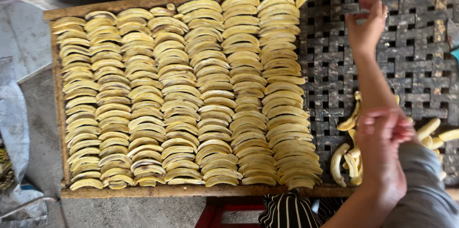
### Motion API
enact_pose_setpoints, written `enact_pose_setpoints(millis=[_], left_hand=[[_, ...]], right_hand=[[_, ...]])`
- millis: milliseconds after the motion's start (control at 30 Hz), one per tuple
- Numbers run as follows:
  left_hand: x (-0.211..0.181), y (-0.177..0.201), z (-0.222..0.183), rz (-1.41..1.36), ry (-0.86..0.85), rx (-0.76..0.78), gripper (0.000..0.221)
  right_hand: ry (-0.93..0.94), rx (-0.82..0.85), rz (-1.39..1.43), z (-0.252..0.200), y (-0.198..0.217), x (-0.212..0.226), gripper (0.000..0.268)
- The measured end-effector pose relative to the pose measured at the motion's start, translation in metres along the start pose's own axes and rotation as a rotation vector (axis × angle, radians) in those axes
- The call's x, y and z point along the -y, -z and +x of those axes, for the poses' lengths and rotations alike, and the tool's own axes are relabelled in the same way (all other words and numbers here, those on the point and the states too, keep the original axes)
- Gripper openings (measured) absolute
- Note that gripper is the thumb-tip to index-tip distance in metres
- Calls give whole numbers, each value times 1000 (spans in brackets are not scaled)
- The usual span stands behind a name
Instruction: The person picks up banana slices by hand and arranges them into neat, overlapping rows on a large wooden tray.
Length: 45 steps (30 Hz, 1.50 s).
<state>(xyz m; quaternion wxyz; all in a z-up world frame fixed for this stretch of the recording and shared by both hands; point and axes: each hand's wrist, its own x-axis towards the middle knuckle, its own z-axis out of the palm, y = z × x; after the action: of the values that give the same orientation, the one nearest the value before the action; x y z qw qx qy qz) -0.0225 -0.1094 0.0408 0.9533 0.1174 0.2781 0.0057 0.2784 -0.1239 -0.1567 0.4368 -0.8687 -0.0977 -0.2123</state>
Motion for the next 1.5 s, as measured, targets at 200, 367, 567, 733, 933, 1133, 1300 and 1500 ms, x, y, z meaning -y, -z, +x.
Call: enact_pose_setpoints(millis=[200,367,567,733,933,1133,1300,1500], left_hand=[[103,29,-35,698,75,544,24],[122,50,-47,1029,100,675,29],[91,15,-59,825,52,509,42],[52,-14,-56,748,53,422,43],[26,-26,-60,563,-8,294,34],[16,-35,-49,208,-67,217,21],[-15,-31,-33,53,-113,150,19],[-17,-29,-31,5,-59,37,19]], right_hand=[[-123,557,-281,-100,152,-3,16],[-534,889,-693,-153,171,16,45],[-420,812,-755,-161,153,24,54],[-280,733,-793,-142,162,46,39],[219,384,-364,-98,142,50,26],[338,254,4,-14,31,44,13],[155,177,114,15,-52,5,17],[173,125,-131,4,-54,13,39]])
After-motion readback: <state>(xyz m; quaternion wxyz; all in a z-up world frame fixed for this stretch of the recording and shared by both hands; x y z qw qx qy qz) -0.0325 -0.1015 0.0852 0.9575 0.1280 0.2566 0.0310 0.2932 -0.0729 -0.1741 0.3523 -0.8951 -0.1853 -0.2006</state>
